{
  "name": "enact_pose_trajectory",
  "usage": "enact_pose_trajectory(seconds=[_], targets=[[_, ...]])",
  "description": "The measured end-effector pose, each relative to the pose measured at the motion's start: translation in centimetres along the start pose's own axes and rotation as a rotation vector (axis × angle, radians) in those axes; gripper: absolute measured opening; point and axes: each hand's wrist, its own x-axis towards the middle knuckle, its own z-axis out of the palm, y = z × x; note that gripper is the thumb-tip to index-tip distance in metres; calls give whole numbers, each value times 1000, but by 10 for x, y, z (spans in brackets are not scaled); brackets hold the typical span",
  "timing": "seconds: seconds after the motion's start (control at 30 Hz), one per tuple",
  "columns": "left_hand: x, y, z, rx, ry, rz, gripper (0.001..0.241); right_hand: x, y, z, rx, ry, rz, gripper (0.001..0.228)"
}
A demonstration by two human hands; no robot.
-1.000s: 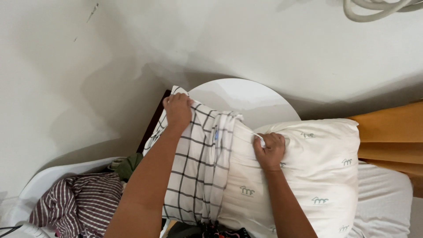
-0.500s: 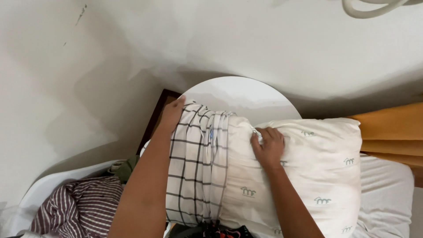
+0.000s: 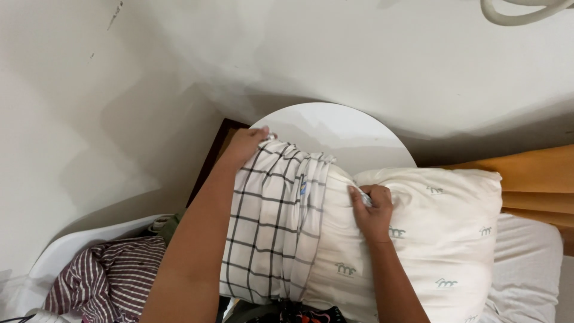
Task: The person removes a black and white checkered pillowcase from a pillow. They pull the pillowcase off the pillow, turning it inside out in the process, and then place the removed case on the bed.
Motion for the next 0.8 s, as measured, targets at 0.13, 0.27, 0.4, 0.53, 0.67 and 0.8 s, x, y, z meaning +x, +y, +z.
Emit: enact_pose_trajectory(seconds=[0.13, 0.27, 0.4, 0.53, 0.67, 0.8], targets=[[21, -12, 9, -418, 93, 74, 45, -6, 1, -5, 34, 84, 13, 29], [37, -13, 24, -289, 460, 307, 46, -10, -2, -18, 18, 126, -5, 28], [52, -14, 9, -204, 701, 254, 51, -9, 0, -23, 46, 143, 30, 22], [84, -61, -35, 187, 754, 235, 57, -13, 15, -30, 92, 204, 128, 29], [82, -63, -40, -100, 778, 203, 42, -1, 30, -25, -75, 239, 149, 27], [37, -48, 13, 159, 573, 312, 68, 27, 40, -11, -192, 188, 57, 28]])
